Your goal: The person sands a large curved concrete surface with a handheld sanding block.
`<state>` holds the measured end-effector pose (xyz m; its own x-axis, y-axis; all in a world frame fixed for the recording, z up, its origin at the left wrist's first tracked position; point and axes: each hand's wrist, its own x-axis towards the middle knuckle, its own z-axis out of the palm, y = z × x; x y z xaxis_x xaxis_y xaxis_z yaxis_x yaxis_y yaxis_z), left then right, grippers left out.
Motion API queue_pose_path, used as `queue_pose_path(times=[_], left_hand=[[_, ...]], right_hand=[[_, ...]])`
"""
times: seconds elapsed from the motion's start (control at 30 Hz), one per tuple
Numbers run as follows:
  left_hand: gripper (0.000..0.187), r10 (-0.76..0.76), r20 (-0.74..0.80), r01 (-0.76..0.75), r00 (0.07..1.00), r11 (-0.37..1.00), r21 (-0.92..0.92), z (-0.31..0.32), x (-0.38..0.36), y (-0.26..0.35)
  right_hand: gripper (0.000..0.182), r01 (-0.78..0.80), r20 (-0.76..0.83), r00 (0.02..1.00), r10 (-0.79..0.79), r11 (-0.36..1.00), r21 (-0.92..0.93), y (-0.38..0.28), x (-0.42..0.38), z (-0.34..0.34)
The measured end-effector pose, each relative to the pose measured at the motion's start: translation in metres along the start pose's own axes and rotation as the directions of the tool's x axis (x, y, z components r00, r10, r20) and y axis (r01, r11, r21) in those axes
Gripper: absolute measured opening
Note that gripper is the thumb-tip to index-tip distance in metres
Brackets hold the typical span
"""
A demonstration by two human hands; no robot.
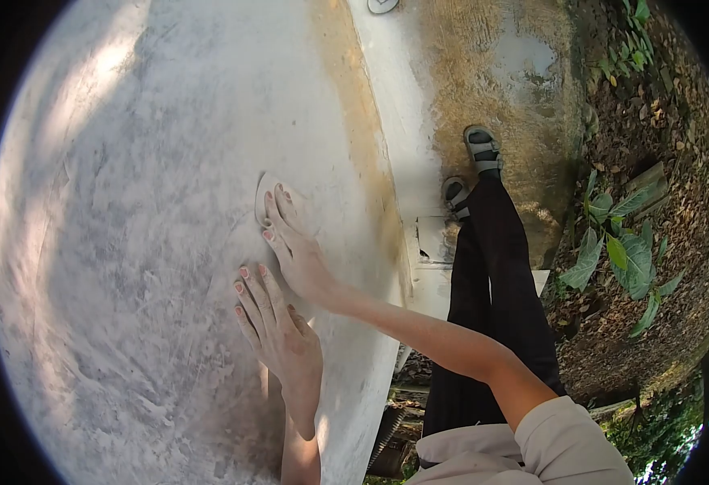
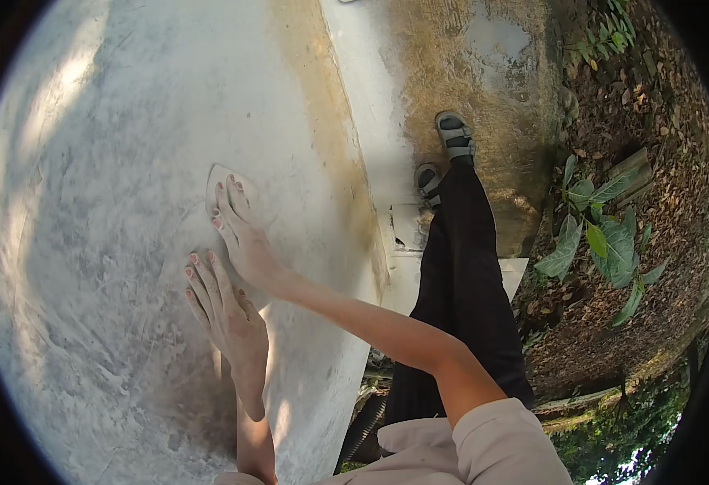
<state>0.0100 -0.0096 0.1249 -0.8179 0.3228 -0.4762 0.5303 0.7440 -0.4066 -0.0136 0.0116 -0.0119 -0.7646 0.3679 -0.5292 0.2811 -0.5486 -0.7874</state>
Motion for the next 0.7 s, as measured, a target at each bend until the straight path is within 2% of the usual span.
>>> queue_pose_path(times=[0.07, 0.1, 0.17, 0.23, 0.27, 0.33, 0.4, 0.47, 0.53, 0.63, 0.7], left_hand=[[0.066, 0.003, -0.008, -0.003, 1.000, 1.000, -0.007, -0.001, -0.001, -0.001], [0.066, -0.002, 0.005, 0.002, 1.000, 1.000, -0.019, -0.003, -0.001, 0.000], [0.066, -0.015, 0.013, 0.015, 1.000, 0.999, -0.030, -0.003, -0.002, 0.000], [0.068, -0.010, -0.014, 0.010, 1.000, 1.000, -0.003, 0.000, -0.002, -0.001], [0.068, -0.009, -0.018, 0.009, 1.000, 1.000, -0.003, -0.001, -0.002, -0.001], [0.067, -0.024, -0.034, 0.024, 0.999, 1.000, -0.016, 0.000, -0.002, 0.000], [0.066, -0.029, -0.041, 0.029, 0.999, 0.999, -0.017, -0.001, 0.002, 0.003], [0.065, -0.039, -0.045, 0.038, 0.998, 0.999, -0.018, -0.003, 0.004, 0.005], [0.063, -0.044, -0.057, 0.041, 0.997, 0.997, -0.059, -0.006, 0.005, 0.006], [0.064, -0.072, -0.023, 0.069, 0.997, 0.990, -0.126, -0.013, 0.007, 0.010], [0.064, -0.082, -0.031, 0.078, 0.996, 0.991, -0.108, -0.010, 0.008, 0.010]], right_hand=[[0.050, 0.134, 0.080, 0.987, -0.141, 0.987, 0.089, -0.003, -0.017, 0.003], [0.050, 0.134, 0.083, 0.986, -0.142, 0.987, 0.092, 0.003, -0.009, 0.001], [0.050, 0.050, -0.046, 0.998, -0.049, 0.998, 0.036, 0.033, 0.035, -0.011], [0.051, -0.178, -0.106, 0.980, 0.170, 0.982, -0.069, 0.066, 0.085, -0.030], [0.051, -0.174, -0.106, 0.980, 0.167, 0.982, -0.068, 0.073, 0.096, -0.034], [0.053, -0.288, -0.114, 0.952, 0.284, 0.957, -0.022, 0.068, 0.108, -0.041], [0.053, -0.214, -0.122, 0.968, 0.218, 0.976, 0.040, 0.045, 0.078, -0.017], [0.051, -0.053, 0.015, 0.998, 0.053, 0.998, 0.027, 0.008, 0.024, -0.008], [0.049, 0.071, 0.098, 0.992, -0.074, 0.997, 0.035, -0.002, -0.023, -0.001], [0.047, 0.136, 0.084, 0.986, -0.145, 0.986, 0.100, 0.022, 0.003, -0.008], [0.048, 0.121, 0.028, 0.992, -0.122, 0.992, 0.040, 0.029, 0.055, -0.019]])
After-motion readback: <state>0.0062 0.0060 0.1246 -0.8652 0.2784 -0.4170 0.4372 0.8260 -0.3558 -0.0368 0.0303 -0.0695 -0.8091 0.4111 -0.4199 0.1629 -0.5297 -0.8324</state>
